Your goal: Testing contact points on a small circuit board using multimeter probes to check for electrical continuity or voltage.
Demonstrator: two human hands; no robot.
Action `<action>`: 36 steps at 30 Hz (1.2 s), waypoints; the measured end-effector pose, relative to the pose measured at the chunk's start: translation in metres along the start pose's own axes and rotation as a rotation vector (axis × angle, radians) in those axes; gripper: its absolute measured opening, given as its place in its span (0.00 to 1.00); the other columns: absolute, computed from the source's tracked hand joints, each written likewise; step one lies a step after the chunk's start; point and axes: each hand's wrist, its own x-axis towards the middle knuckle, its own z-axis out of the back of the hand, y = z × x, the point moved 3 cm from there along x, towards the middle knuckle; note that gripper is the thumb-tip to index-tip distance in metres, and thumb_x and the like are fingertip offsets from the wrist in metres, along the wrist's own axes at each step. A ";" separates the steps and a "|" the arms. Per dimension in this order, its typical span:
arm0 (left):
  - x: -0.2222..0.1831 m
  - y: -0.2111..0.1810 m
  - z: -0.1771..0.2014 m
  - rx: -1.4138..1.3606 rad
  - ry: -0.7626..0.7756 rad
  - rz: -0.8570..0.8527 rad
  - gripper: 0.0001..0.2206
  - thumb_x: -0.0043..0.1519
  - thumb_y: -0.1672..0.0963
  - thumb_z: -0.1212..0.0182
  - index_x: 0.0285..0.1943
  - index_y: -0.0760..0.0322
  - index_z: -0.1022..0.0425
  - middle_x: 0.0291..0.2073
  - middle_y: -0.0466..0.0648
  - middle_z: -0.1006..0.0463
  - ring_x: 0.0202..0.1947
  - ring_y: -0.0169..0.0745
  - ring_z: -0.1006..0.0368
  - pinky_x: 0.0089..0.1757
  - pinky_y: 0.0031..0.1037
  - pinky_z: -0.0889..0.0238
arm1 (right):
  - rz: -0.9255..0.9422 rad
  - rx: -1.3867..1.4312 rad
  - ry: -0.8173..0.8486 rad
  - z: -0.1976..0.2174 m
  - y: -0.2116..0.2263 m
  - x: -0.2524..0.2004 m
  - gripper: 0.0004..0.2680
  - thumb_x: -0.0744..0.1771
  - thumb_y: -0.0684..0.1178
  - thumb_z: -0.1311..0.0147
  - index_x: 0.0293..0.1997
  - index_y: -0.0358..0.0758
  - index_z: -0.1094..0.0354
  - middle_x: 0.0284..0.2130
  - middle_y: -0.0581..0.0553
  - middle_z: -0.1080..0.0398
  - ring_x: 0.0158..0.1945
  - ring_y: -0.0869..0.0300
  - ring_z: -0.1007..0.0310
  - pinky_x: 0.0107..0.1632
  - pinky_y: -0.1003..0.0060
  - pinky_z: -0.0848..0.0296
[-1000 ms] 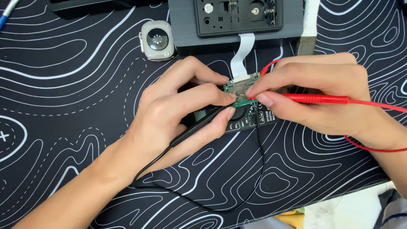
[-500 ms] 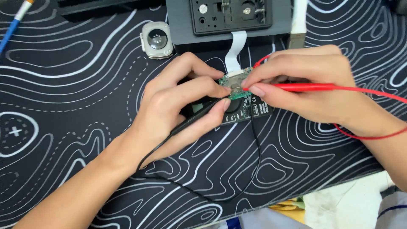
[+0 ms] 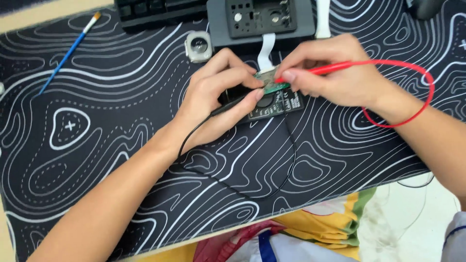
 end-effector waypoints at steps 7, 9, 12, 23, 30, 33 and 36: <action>-0.001 0.000 -0.001 -0.031 -0.006 -0.027 0.04 0.76 0.60 0.33 0.53 0.69 0.18 0.48 0.52 0.27 0.56 0.52 0.19 0.54 0.34 0.26 | -0.093 0.052 -0.055 0.009 -0.010 -0.005 0.05 0.78 0.35 0.44 0.51 0.24 0.22 0.30 0.36 0.24 0.24 0.60 0.27 0.30 0.72 0.26; 0.001 0.000 0.000 -0.031 -0.003 -0.042 0.04 0.76 0.60 0.33 0.53 0.70 0.18 0.48 0.53 0.27 0.56 0.53 0.19 0.55 0.35 0.25 | -0.091 0.062 -0.068 0.011 -0.011 -0.004 0.05 0.78 0.35 0.44 0.50 0.24 0.22 0.30 0.36 0.24 0.23 0.60 0.27 0.30 0.72 0.27; -0.001 0.001 -0.001 -0.050 0.012 -0.010 0.04 0.75 0.60 0.34 0.54 0.69 0.18 0.48 0.52 0.27 0.58 0.52 0.19 0.56 0.35 0.25 | -0.121 0.115 -0.080 0.009 -0.014 -0.005 0.04 0.77 0.34 0.43 0.51 0.21 0.23 0.33 0.33 0.23 0.25 0.58 0.25 0.28 0.71 0.25; 0.005 -0.009 0.001 -0.026 -0.008 -0.054 0.06 0.76 0.60 0.35 0.55 0.72 0.20 0.47 0.54 0.28 0.48 0.48 0.23 0.52 0.33 0.29 | -0.018 -0.093 -0.117 0.012 -0.008 -0.007 0.04 0.75 0.41 0.37 0.48 0.29 0.19 0.28 0.43 0.22 0.27 0.64 0.24 0.34 0.72 0.25; 0.006 -0.009 -0.001 -0.004 -0.024 -0.056 0.07 0.75 0.58 0.36 0.55 0.70 0.19 0.46 0.53 0.27 0.44 0.45 0.25 0.47 0.33 0.31 | -0.020 -0.132 -0.123 0.011 -0.016 -0.006 0.05 0.72 0.45 0.35 0.48 0.36 0.17 0.37 0.46 0.15 0.33 0.64 0.17 0.39 0.72 0.20; 0.002 -0.002 -0.003 -0.045 -0.010 0.070 0.06 0.74 0.58 0.34 0.55 0.65 0.17 0.49 0.49 0.24 0.50 0.44 0.19 0.52 0.30 0.26 | -0.065 -0.068 -0.111 0.007 -0.013 -0.006 0.05 0.72 0.45 0.37 0.49 0.37 0.16 0.39 0.46 0.14 0.36 0.65 0.15 0.42 0.74 0.15; -0.002 -0.001 -0.005 -0.036 0.004 0.079 0.06 0.74 0.58 0.34 0.56 0.65 0.17 0.50 0.51 0.25 0.50 0.43 0.21 0.50 0.29 0.27 | -0.073 0.008 -0.071 0.000 -0.006 -0.006 0.06 0.73 0.44 0.42 0.51 0.37 0.19 0.28 0.50 0.18 0.22 0.68 0.18 0.34 0.77 0.15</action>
